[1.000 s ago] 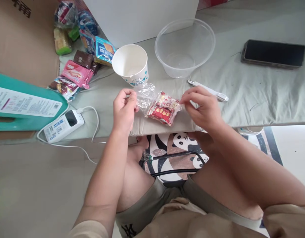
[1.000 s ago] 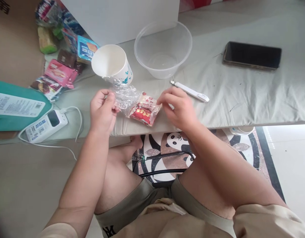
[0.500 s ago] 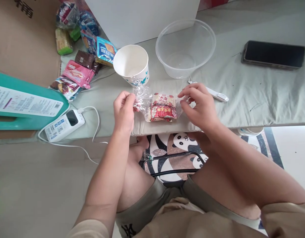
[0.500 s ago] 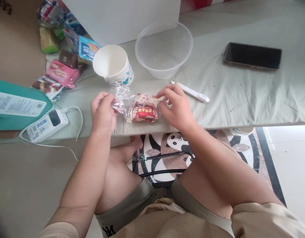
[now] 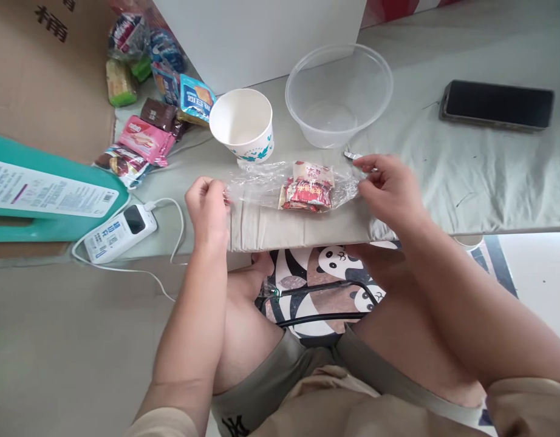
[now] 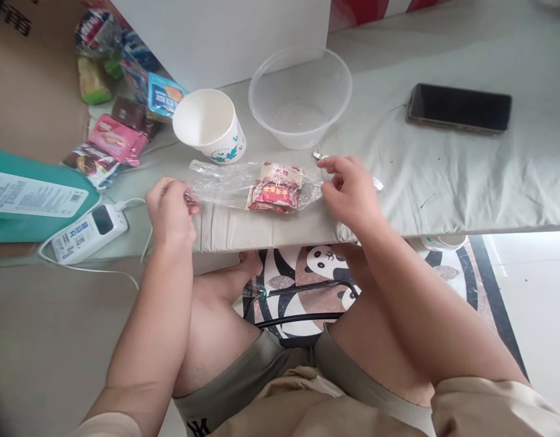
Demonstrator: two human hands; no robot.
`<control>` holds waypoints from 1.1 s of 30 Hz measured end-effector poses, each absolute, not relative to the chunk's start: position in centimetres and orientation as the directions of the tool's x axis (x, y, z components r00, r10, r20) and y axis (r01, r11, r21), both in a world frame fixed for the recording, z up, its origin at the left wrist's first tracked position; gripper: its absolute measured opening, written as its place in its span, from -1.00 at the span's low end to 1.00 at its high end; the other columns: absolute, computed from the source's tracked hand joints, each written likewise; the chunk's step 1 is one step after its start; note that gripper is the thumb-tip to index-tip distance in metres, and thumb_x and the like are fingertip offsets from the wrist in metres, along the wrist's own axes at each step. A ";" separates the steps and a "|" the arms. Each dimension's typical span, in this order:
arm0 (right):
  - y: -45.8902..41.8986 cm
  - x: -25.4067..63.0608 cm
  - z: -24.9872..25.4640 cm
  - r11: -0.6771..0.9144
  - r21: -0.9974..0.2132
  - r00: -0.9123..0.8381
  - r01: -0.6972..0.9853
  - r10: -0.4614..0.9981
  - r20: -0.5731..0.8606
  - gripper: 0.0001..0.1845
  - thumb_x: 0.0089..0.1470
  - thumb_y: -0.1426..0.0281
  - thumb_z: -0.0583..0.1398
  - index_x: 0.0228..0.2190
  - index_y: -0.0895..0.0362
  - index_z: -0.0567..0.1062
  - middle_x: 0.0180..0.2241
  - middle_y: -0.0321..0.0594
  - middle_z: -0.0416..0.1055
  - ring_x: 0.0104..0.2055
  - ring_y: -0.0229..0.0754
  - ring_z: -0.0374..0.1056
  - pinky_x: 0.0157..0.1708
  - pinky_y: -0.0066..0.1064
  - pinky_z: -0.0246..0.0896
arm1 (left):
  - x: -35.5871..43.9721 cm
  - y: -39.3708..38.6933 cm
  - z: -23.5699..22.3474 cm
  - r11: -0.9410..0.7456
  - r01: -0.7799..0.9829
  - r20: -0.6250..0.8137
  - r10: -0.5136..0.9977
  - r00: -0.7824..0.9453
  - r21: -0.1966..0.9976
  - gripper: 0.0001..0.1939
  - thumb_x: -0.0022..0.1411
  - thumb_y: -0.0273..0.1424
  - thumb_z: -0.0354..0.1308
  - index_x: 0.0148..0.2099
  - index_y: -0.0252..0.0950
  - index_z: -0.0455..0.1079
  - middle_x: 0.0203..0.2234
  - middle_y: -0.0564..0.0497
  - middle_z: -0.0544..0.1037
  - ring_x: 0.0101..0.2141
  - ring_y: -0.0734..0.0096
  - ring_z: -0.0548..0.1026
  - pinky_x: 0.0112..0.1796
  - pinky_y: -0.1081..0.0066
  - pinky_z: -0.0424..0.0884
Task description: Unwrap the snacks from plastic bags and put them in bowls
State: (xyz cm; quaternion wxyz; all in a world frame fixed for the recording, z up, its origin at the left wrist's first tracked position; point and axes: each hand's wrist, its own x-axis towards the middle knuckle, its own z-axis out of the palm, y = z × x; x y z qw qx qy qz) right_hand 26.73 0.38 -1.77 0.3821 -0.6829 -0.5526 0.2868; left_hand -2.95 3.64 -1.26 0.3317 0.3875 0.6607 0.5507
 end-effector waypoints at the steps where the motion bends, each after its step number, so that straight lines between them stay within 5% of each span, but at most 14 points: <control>1: 0.3 26.7 -1.7 -0.097 -0.838 0.210 0.537 0.977 0.022 -0.56 -0.08 0.53 0.18 -0.13 0.05 0.61 -0.14 -0.14 0.53 -0.42 -0.26 0.30 -0.31 -0.27 0.34 | -3.2 3.6 -1.4 0.031 0.212 0.071 0.885 -0.459 0.977 -0.90 -0.02 -0.46 0.16 -0.42 -0.22 0.28 -0.55 0.10 0.34 -0.53 0.49 0.33 -0.58 0.49 0.14; 4: 0.1 26.6 -1.7 -0.096 -0.843 0.171 0.529 0.985 -0.004 -0.48 -0.04 0.49 0.17 0.00 0.06 0.56 -0.08 -0.11 0.57 -0.41 -0.23 0.34 -0.33 -0.27 0.35 | -3.4 3.5 -1.8 -0.201 0.463 0.342 0.908 -0.243 0.863 -0.53 -0.14 -0.48 0.28 -0.09 -0.18 0.39 -0.07 -0.04 0.53 -0.08 0.24 0.52 -0.21 0.32 0.47; 6: 0.0 26.4 -2.0 -0.084 -0.848 0.133 0.524 0.991 -0.016 -0.46 -0.02 0.48 0.18 0.04 0.05 0.54 -0.06 -0.11 0.58 -0.44 -0.24 0.33 -0.35 -0.28 0.34 | -3.0 3.5 -1.8 -0.321 0.599 0.429 0.902 -0.042 0.733 -0.39 -0.18 -0.49 0.39 0.00 -0.14 0.40 0.16 -0.08 0.46 0.20 0.04 0.41 0.13 0.11 0.40; 9: -0.1 26.2 -2.6 -0.029 -0.878 0.035 0.478 0.999 -0.015 -0.44 -0.01 0.49 0.20 0.07 0.03 0.51 -0.03 -0.11 0.58 -0.47 -0.28 0.32 -0.37 -0.30 0.34 | -1.9 3.8 -1.9 -0.409 0.677 0.458 0.881 0.118 0.612 -0.63 -0.06 -0.46 0.43 -0.16 -0.14 0.47 0.20 -0.10 0.46 0.32 -0.08 0.29 0.34 -0.03 0.15; 12: 0.0 26.1 -3.0 0.007 -0.922 -0.019 0.388 1.000 -0.001 -0.47 0.01 0.48 0.21 0.06 0.03 0.51 -0.06 -0.13 0.58 -0.46 -0.27 0.34 -0.45 -0.35 0.29 | -0.9 4.2 -1.8 -0.404 0.678 0.451 0.885 0.118 0.614 -0.86 0.11 -0.45 0.34 -0.35 -0.17 0.42 0.04 -0.10 0.55 0.29 -0.06 0.33 0.36 -0.07 0.09; 16: 0.2 26.1 -2.5 0.007 -0.958 0.009 0.286 1.000 0.010 -0.60 0.06 0.45 0.22 -0.03 0.04 0.53 -0.32 -0.26 0.52 -0.42 -0.26 0.35 -0.46 -0.40 0.26 | -0.9 4.6 -1.4 -0.349 0.626 0.457 0.889 -0.013 0.697 -0.81 0.15 -0.48 0.29 -0.42 -0.19 0.33 -0.26 -0.04 0.53 0.04 0.10 0.49 0.29 0.04 0.23; 19: 0.4 26.1 -2.0 -0.029 -0.969 0.092 0.244 0.996 -0.007 -0.75 0.08 0.43 0.23 -0.15 0.06 0.57 -0.51 -0.37 0.32 -0.48 -0.29 0.25 -0.47 -0.42 0.19 | -1.4 4.7 -1.2 -0.352 0.583 0.521 0.841 -0.148 0.732 -0.81 0.16 -0.52 0.23 -0.42 -0.20 0.29 -0.25 -0.04 0.48 -0.06 0.18 0.48 0.23 0.11 0.29; 23: 0.7 26.0 -2.1 -0.118 -0.982 0.174 0.146 0.980 -0.092 -0.88 0.11 0.41 0.21 -0.28 0.08 0.53 -0.48 -0.34 0.33 -0.46 -0.30 0.27 -0.45 -0.42 0.22 | -1.7 4.8 -1.0 -0.373 0.531 0.562 0.788 -0.251 0.761 -0.82 0.15 -0.52 0.16 -0.45 -0.23 0.25 -0.18 -0.05 0.49 -0.01 0.22 0.47 0.18 0.17 0.32; 26: 0.8 25.8 -2.7 -0.107 -0.986 0.198 0.124 0.977 -0.081 -0.77 0.12 0.36 0.21 -0.15 0.06 0.51 -0.31 -0.27 0.44 -0.33 -0.26 0.39 -0.32 -0.38 0.36 | -1.4 4.7 -0.8 -0.334 0.378 0.462 0.826 -0.324 0.863 -0.80 0.18 -0.48 0.10 -0.48 -0.22 0.23 -0.36 -0.01 0.51 -0.25 0.33 0.51 -0.10 0.31 0.44; 30: 0.8 25.5 -3.5 -0.006 -0.966 0.079 0.259 0.997 0.015 -0.52 0.06 0.33 0.28 0.05 0.02 0.42 -0.21 -0.22 0.49 -0.26 -0.18 0.45 -0.26 -0.31 0.41 | -1.0 4.7 -0.1 -0.136 0.100 0.166 0.894 -0.417 0.986 -0.81 0.16 -0.43 0.11 -0.48 -0.18 0.20 -0.64 0.11 0.37 -0.65 0.49 0.27 -0.61 0.43 0.14; 33: 0.9 25.3 -3.4 0.002 -0.919 0.130 0.394 0.990 0.058 -0.73 0.13 0.39 0.19 -0.09 0.05 0.48 -0.39 -0.26 0.45 -0.37 -0.18 0.41 -0.34 -0.29 0.35 | -1.2 4.7 0.5 -0.023 -0.028 0.008 0.897 -0.443 0.999 -0.77 0.12 -0.39 0.19 -0.47 -0.18 0.17 -0.68 0.13 0.34 -0.72 0.54 0.17 -0.68 0.43 -0.12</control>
